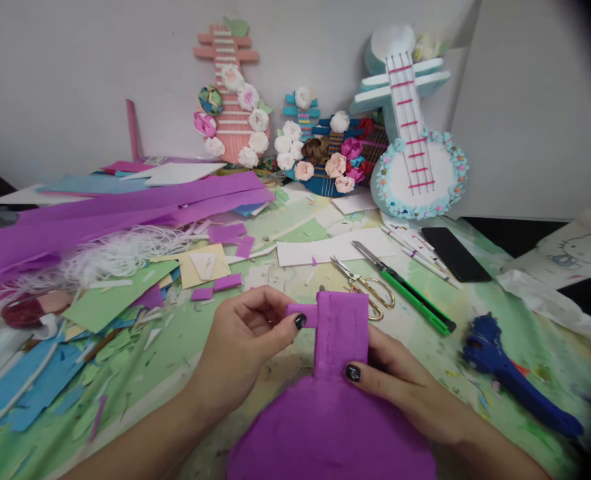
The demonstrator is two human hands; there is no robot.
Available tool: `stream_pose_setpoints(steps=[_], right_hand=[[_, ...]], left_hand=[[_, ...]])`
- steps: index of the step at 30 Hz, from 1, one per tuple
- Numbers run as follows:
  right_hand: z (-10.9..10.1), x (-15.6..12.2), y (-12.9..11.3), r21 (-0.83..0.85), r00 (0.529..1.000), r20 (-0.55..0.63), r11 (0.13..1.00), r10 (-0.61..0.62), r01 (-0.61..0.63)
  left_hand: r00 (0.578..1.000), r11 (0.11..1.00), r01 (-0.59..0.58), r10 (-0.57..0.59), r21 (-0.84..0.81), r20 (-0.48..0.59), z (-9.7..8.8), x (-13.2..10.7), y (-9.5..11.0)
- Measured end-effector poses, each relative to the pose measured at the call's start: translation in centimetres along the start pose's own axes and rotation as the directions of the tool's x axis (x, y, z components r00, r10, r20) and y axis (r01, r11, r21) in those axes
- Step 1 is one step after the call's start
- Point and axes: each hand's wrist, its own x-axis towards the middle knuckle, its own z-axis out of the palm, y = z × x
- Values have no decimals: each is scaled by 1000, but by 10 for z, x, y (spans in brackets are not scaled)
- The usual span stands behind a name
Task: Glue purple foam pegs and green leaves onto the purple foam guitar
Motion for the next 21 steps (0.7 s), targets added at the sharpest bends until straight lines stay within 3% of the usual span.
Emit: stream_pose_setpoints(steps=[15, 21], right_hand=[[4, 2, 1, 50, 999, -41, 998, 31, -29], [5, 6, 2, 59, 986, -165, 997, -35, 45]], left_hand=[[1000, 1000, 4, -4, -13, -9, 5, -1, 2], [998, 999, 27, -26, -23, 51, 5, 2, 3]])
